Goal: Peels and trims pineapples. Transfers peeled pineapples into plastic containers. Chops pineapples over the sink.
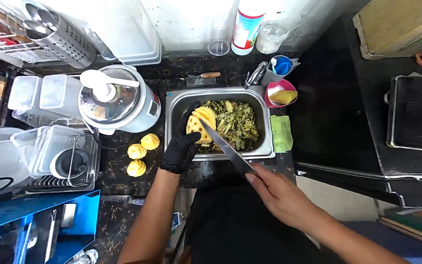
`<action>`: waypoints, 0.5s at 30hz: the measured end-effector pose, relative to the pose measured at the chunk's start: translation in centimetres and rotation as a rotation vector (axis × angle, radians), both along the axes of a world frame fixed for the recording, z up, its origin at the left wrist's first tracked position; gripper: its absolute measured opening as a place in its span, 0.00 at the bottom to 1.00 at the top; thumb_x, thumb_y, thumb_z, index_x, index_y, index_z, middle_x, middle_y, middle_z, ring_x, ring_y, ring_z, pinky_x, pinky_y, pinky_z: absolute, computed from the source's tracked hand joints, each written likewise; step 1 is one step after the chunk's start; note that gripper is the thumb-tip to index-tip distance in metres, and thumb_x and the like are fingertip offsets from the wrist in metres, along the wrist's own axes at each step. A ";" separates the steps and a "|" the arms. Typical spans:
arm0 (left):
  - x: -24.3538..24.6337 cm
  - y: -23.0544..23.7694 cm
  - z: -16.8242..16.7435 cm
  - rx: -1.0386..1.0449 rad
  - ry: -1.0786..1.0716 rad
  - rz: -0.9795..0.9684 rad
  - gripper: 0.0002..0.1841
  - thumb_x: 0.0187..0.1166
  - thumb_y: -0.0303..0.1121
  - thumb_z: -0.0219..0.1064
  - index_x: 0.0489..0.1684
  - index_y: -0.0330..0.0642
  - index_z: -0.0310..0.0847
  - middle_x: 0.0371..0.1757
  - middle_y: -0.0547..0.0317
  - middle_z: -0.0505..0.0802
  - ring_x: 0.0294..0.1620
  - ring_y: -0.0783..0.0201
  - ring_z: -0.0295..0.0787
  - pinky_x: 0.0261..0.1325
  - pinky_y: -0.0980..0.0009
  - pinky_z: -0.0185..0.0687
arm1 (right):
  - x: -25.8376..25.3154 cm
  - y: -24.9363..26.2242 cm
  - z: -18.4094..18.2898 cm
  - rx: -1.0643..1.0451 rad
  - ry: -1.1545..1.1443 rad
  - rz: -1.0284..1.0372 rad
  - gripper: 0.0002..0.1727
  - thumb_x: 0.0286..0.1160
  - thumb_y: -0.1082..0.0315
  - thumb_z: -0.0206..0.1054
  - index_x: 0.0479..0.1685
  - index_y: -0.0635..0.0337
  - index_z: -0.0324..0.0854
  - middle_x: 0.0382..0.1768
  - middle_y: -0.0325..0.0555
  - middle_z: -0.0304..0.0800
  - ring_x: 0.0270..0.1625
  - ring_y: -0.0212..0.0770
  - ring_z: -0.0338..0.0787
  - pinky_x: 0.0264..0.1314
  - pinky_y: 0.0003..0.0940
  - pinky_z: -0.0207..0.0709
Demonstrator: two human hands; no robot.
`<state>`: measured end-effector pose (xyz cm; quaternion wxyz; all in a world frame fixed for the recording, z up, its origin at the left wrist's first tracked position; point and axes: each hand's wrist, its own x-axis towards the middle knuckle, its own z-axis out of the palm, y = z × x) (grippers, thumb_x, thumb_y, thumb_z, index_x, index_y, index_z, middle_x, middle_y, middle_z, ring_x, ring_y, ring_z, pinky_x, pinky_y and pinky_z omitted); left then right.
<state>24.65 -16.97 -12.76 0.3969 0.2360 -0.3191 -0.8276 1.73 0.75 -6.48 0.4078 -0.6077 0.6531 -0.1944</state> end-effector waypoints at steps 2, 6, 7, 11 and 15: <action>-0.1 -0.1 0.6 -0.015 -0.037 -0.001 0.45 0.63 0.25 0.74 0.86 0.60 0.58 0.65 0.55 0.88 0.59 0.59 0.91 0.60 0.57 0.91 | 0.0 -0.1 -0.1 0.011 0.005 0.007 0.21 0.94 0.48 0.46 0.68 0.45 0.79 0.20 0.33 0.76 0.21 0.34 0.77 0.23 0.36 0.74; 0.1 -0.2 0.6 -0.017 -0.044 -0.007 0.43 0.65 0.27 0.74 0.85 0.60 0.59 0.65 0.55 0.88 0.60 0.59 0.91 0.61 0.56 0.90 | -0.1 0.0 -0.1 0.011 -0.002 0.017 0.21 0.94 0.47 0.46 0.68 0.45 0.79 0.20 0.32 0.75 0.20 0.31 0.76 0.23 0.33 0.73; 0.1 -0.2 0.7 -0.016 -0.051 -0.002 0.42 0.65 0.26 0.73 0.85 0.59 0.59 0.65 0.54 0.88 0.60 0.58 0.91 0.61 0.56 0.90 | 0.0 0.0 -0.1 0.006 0.001 0.018 0.21 0.94 0.48 0.46 0.68 0.45 0.79 0.20 0.31 0.75 0.20 0.31 0.76 0.22 0.33 0.73; 0.0 -0.3 1.0 0.001 -0.084 -0.001 0.43 0.65 0.26 0.73 0.86 0.60 0.58 0.67 0.54 0.87 0.62 0.58 0.90 0.63 0.55 0.89 | 0.1 -0.1 0.1 0.010 0.019 0.025 0.22 0.94 0.48 0.46 0.69 0.46 0.79 0.20 0.32 0.75 0.20 0.32 0.77 0.22 0.34 0.74; -0.2 0.2 1.0 -0.015 -0.133 -0.026 0.47 0.61 0.29 0.77 0.87 0.61 0.57 0.66 0.55 0.88 0.60 0.60 0.91 0.60 0.57 0.91 | 0.7 0.0 -0.3 -0.023 0.057 0.018 0.21 0.94 0.50 0.46 0.66 0.48 0.79 0.19 0.33 0.75 0.20 0.34 0.77 0.22 0.36 0.74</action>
